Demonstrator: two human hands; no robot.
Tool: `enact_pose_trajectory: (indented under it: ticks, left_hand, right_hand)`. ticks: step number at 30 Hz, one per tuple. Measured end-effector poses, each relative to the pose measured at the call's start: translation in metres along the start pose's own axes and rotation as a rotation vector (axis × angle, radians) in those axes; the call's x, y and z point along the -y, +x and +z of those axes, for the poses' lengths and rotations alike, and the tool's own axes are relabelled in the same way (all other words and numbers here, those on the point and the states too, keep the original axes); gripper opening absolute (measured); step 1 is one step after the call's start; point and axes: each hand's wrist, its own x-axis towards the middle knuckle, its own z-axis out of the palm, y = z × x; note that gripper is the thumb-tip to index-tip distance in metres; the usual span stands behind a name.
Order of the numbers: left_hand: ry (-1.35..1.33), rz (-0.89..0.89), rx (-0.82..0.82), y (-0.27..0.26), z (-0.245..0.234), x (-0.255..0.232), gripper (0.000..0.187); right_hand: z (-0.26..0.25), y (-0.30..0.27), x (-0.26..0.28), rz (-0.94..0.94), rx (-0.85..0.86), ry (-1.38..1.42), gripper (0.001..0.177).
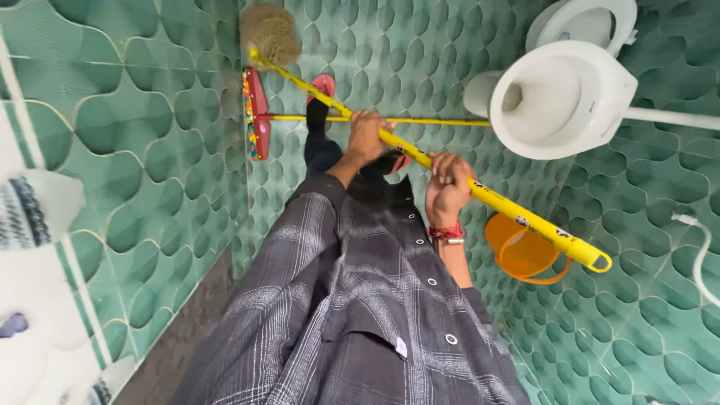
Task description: The person mops the tiled floor of a bathroom using a long-handled mop and a bucket of water, moving around the toilet and into corners.
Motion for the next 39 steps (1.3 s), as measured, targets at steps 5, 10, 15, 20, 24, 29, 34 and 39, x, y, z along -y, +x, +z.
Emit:
enact_pose_trajectory:
  ticks: [5,10,15,20,24,29,34,39]
  left_hand:
    - [-0.112,0.052,-0.052,-0.012,0.073,-0.075,0.02]
    - [-0.138,0.137,0.019,0.015,0.137,-0.155,0.037]
    - [-0.261,0.235,0.328,0.005,0.184,-0.219,0.033]
    - [-0.173,0.278,0.687,-0.011,0.227,-0.268,0.026]
    - [0.042,0.214,0.82,-0.04,0.21,-0.28,0.027]
    - [0.043,0.239,0.781,-0.061,0.143,-0.18,0.023]
    - [0.144,0.096,0.745,-0.075,0.058,-0.062,0.017]
    - [0.191,0.033,0.613,-0.105,0.016,0.003,0.022]
  right_hand:
    - [-0.049,-0.002,0.087,-0.091,0.068,-0.128,0.037]
    - [-0.076,-0.021,0.159,-0.222,0.02,-0.158,0.038]
    - [-0.096,-0.066,0.195,-0.38,-0.052,-0.283,0.036]
    - [-0.125,-0.097,0.196,-0.488,-0.141,-0.467,0.037]
    - [-0.149,-0.116,0.201,-0.454,-0.171,-0.379,0.038]
    - [-0.129,-0.125,0.119,-0.411,-0.151,-0.28,0.034]
    - [-0.077,-0.108,0.037,-0.197,-0.103,-0.157,0.031]
    - [-0.052,-0.102,-0.017,-0.032,-0.065,-0.095,0.033]
